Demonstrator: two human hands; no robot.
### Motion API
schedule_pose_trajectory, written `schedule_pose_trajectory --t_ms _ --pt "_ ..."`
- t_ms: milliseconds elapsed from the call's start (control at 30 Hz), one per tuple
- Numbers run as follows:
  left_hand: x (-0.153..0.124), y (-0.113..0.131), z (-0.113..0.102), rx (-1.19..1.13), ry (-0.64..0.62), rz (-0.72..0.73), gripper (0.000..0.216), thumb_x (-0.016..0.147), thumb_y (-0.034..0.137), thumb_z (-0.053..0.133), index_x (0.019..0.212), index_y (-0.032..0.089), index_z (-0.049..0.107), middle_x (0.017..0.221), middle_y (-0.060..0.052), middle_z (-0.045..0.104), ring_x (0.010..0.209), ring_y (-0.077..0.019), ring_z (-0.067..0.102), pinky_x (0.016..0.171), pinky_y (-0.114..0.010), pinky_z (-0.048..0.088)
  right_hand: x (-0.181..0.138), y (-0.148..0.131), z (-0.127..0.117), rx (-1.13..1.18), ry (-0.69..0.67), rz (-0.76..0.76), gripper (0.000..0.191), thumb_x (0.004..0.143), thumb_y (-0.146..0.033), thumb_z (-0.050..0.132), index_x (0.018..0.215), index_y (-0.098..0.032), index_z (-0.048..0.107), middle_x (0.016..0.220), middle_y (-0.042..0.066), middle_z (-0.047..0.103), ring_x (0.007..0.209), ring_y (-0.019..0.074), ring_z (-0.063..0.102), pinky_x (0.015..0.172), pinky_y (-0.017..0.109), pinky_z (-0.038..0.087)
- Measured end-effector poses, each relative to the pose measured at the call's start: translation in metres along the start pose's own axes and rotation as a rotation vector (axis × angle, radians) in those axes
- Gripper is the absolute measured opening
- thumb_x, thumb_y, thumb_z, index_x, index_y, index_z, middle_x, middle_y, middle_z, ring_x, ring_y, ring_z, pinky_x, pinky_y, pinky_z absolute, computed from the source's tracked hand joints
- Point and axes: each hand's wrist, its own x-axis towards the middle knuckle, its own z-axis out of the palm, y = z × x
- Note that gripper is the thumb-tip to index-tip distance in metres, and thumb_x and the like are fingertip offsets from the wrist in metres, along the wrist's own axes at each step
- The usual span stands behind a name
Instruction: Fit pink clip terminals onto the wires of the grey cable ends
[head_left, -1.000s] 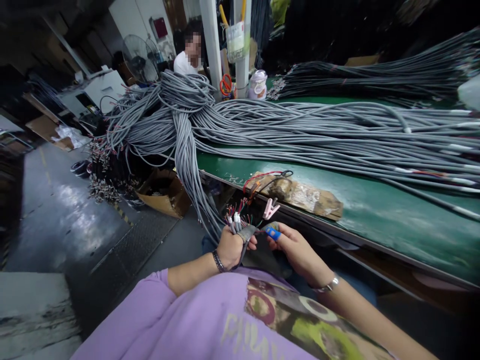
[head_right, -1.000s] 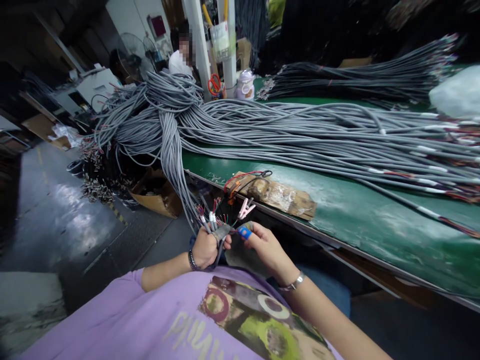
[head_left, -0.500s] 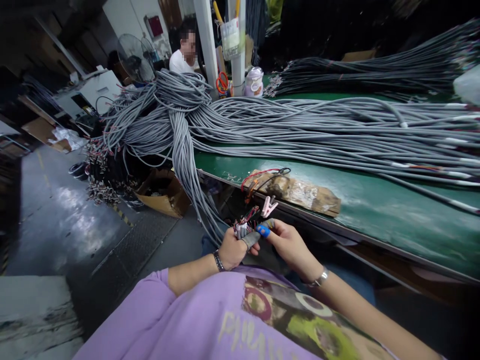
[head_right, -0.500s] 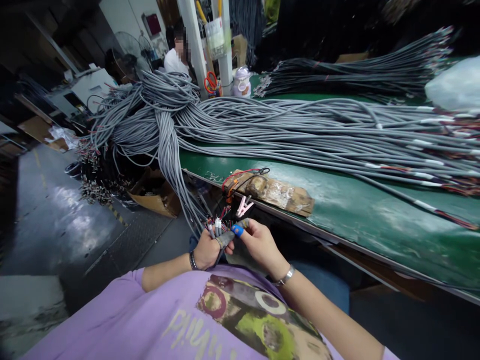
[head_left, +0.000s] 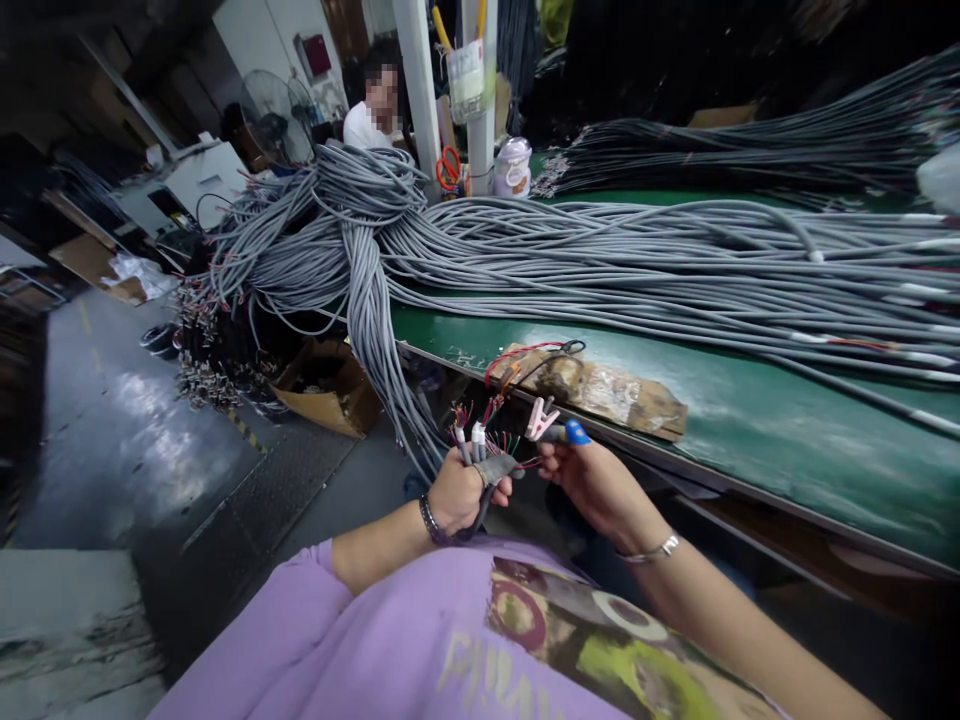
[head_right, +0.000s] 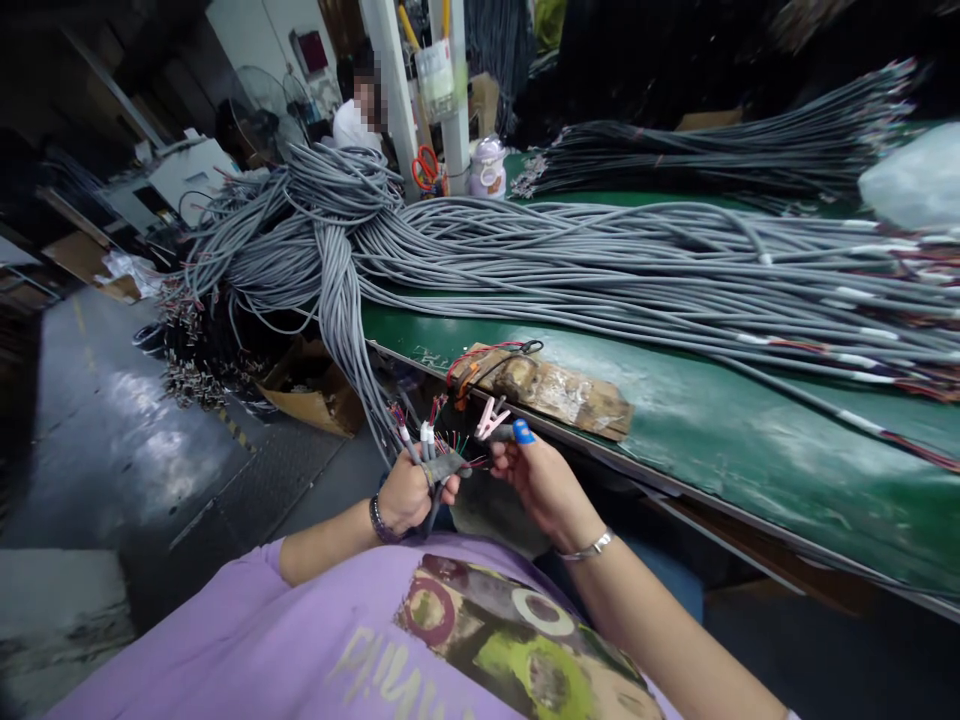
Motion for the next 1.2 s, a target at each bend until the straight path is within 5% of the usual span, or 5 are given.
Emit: schedule_pose_trajectory --t_ms 167,333,500,967,1200 --pt "0.002 0.014 0.006 -0.010 -0.118 -0.015 0.047 0.048 0.049 0.083 0.065 0.011 0.063 0.046 -0.001 0.056 0.038 -0.0088 0.048 0.037 -0.021 0.038 0.012 -0.010 0.003 -0.039 -0.100 0.004 0.044 0.071 -0.064 0.064 0.075 -0.020 0.063 0.067 0.001 0.058 0.056 0.0135 0.049 0.056 0.028 0.045" --pt "0.009 0.017 0.010 0.012 -0.166 -0.034 0.046 0.048 0.049 0.083 0.064 0.011 0.063 0.049 -0.002 0.059 0.037 -0.0082 0.049 0.036 -0.021 0.039 0.015 -0.010 0.011 -0.232 0.096 -0.211 0.048 0.071 -0.069 0.062 0.064 -0.021 0.059 0.059 0.000 0.055 0.054 0.0140 0.046 0.055 0.028 0.041" --pt "0.011 0.018 0.013 0.024 -0.171 -0.053 0.048 0.046 0.048 0.085 0.066 0.011 0.064 0.049 -0.001 0.058 0.039 -0.0086 0.050 0.035 -0.019 0.037 0.023 -0.006 0.017 0.025 -0.084 -0.013 0.056 0.070 -0.076 0.055 0.076 -0.020 0.063 0.069 0.004 0.063 0.060 0.0175 0.056 0.056 0.031 0.047" --pt "0.013 0.009 0.012 0.063 -0.175 -0.051 0.049 0.049 0.051 0.082 0.065 0.010 0.061 0.046 0.000 0.056 0.036 -0.0081 0.048 0.034 -0.019 0.036 0.024 -0.001 0.014 0.356 -0.147 0.086 0.043 0.073 -0.065 0.064 0.072 -0.022 0.064 0.066 0.001 0.066 0.057 0.0154 0.058 0.053 0.028 0.049" --pt "-0.001 0.003 0.010 0.056 -0.119 -0.004 0.050 0.050 0.054 0.081 0.060 0.009 0.061 0.045 -0.001 0.056 0.034 -0.0082 0.047 0.035 -0.021 0.038 0.017 -0.008 0.012 0.303 -0.169 0.124 0.032 0.076 -0.054 0.068 0.080 -0.022 0.066 0.073 -0.001 0.066 0.058 0.0109 0.056 0.055 0.024 0.048"
